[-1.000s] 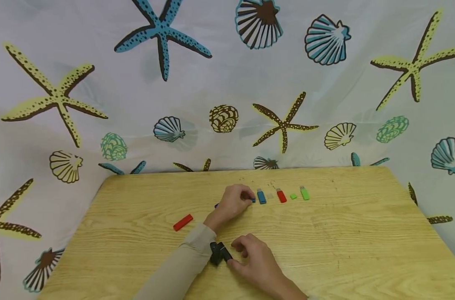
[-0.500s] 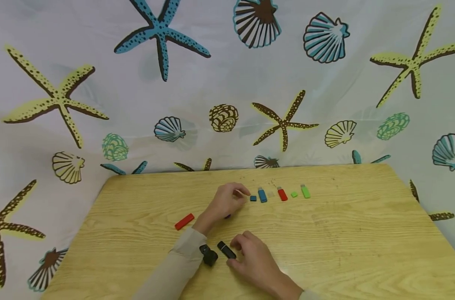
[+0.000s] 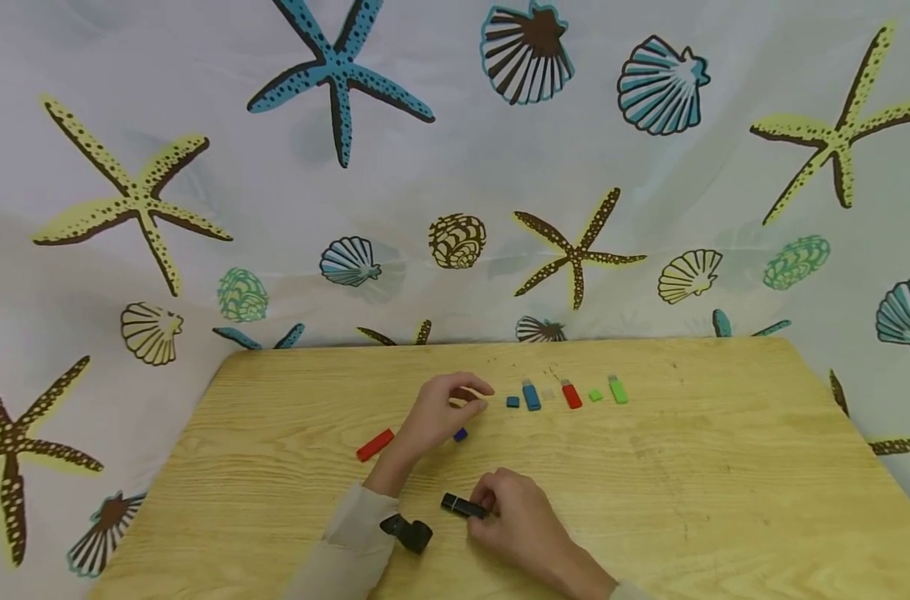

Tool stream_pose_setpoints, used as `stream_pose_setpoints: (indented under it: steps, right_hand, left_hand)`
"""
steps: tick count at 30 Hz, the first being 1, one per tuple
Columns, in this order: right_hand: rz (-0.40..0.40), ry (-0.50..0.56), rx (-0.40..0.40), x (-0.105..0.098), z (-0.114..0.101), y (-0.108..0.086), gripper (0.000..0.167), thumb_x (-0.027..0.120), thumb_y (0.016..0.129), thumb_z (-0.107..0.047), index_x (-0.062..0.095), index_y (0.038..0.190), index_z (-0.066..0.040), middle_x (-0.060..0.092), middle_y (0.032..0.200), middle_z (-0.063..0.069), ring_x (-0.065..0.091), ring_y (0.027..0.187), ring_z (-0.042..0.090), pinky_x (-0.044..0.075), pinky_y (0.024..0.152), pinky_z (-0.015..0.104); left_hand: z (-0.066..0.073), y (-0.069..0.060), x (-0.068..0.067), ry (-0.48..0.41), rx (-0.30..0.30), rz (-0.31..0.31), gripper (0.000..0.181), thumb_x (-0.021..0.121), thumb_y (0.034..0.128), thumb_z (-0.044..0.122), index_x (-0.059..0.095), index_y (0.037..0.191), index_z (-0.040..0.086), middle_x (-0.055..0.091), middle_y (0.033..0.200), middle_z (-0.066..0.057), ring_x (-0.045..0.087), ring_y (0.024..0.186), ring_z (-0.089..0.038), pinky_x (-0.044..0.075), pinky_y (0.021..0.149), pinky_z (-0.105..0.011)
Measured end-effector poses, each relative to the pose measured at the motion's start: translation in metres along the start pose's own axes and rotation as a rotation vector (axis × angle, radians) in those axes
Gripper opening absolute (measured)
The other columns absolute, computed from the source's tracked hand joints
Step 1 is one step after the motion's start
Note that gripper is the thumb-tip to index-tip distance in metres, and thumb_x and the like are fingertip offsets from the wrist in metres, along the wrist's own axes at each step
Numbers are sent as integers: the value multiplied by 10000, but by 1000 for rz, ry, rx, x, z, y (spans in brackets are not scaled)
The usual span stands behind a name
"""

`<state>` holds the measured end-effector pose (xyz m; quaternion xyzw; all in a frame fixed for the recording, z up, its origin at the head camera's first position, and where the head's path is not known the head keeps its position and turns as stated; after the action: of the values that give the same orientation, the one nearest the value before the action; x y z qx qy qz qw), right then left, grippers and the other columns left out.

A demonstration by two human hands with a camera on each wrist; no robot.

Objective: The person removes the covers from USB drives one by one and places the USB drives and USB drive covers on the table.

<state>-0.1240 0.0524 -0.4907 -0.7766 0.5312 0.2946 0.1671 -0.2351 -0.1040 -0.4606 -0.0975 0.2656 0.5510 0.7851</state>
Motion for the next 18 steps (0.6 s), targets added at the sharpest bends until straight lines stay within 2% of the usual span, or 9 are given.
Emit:
stream_pose_setpoints:
  steps: [4,8,12,18]
  right_hand:
    - [21,11,-8,-9,4,-3,117,772,809,-79,721,901,-131,636,835,-77,580,743,68,515,668,228]
    - [49,5,-13,-24,6,-6,126,783,831,-70,721,925,-126,661,864,-78,612,768,89,538,685,240]
    - [90,25,-22,-41,5,-9,137,790,850,-38,725,946,-113,682,864,-69,625,762,96,552,664,252]
    - [171,45,-31,-68,3,-14,149,804,863,-46,746,966,-137,690,852,-92,623,757,66,535,602,227]
  left_hand:
    - [2,-6,-3,-27,17,6,159,690,988,76,747,1136,82,723,1155,-44,696,1033,-267,602,883,-431]
    - [7,-14,-5,-62,61,3,158,683,999,100,742,1144,75,721,1161,-62,694,1046,-272,600,891,-431]
    - [15,-20,-7,-97,89,-1,157,682,1005,124,742,1146,94,717,1166,-64,696,1043,-263,610,860,-385]
    - [31,-28,-9,-160,117,-29,170,678,1012,143,731,1165,90,704,1178,-113,711,1013,-247,631,778,-397]
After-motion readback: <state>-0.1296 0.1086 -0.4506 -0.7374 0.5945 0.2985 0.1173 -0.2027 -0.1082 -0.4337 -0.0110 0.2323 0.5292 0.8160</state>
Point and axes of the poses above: each hand's wrist, its own y-axis towards the middle knuckle, its own x-axis out of the palm, z = x × y, the point moved 1 cm from there along y, towards the middle knuckle
